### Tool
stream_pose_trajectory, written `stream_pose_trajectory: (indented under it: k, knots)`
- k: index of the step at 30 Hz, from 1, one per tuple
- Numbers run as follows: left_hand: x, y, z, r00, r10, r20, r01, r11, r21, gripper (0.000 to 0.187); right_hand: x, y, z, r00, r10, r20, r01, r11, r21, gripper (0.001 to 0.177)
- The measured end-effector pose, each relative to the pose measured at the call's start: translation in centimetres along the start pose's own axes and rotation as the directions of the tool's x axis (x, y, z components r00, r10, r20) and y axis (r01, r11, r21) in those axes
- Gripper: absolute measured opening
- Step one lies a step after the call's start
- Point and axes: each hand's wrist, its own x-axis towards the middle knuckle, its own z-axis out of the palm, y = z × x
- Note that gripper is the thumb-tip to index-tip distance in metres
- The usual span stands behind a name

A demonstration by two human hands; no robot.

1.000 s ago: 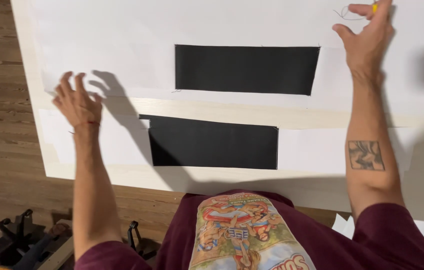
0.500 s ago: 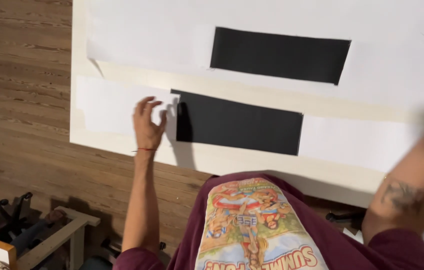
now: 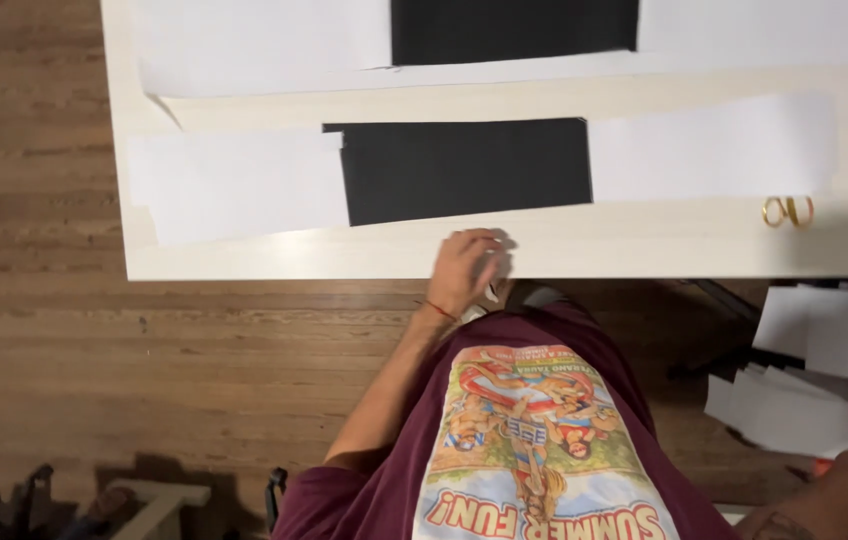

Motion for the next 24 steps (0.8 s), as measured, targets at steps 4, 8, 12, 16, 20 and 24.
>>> stream_pose_trajectory:
  k: [4, 8, 12, 16, 20, 24]
  knots:
    - [0.7, 4.2, 1.4, 0.986, 0.161, 0.052, -0.158, 0.986, -0.059, 0.019, -4.3, 15.4, 3.2, 0.96, 0.278, -0.01, -0.278, 0.96, -0.025, 0.027]
    - [1.2, 4.9, 1.9, 0.978, 0.151, 0.145, -0.136, 0.985, -0.108, 0.025, -4.7, 16.4, 5.6, 0.841, 0.2, -0.503, -0.175, 0.98, 0.097, 0.047]
    - [3.0, 4.2, 1.8, 0.974, 0.125, 0.191, -0.106, 0.989, -0.108, 0.03, 1.6, 14.6, 5.8, 0.858, 0.282, -0.429, 0.011, 0.826, 0.564, 0.017]
    - [6.1, 4.8, 0.8, 0.979, 0.14, 0.147, -0.131, 0.989, -0.073, 0.029, 8.7, 5.9, 7.0, 0.935, 0.291, -0.201, -0.092, 0.749, 0.656, 0.025]
    - [7.9, 4.3, 1.8, 0.986, 0.121, 0.112, -0.138, 0.977, 0.164, 0.04, 14.2, -9.6, 12.7, 0.977, -0.138, -0.163, 0.209, 0.765, 0.609, 0.014]
    - [9.2, 2.0, 3.4, 0.992, 0.125, -0.016, -0.115, 0.951, 0.288, 0.054, 13.2, -24.6, 21.9, 0.783, -0.62, 0.04, 0.433, 0.591, 0.68, 0.018]
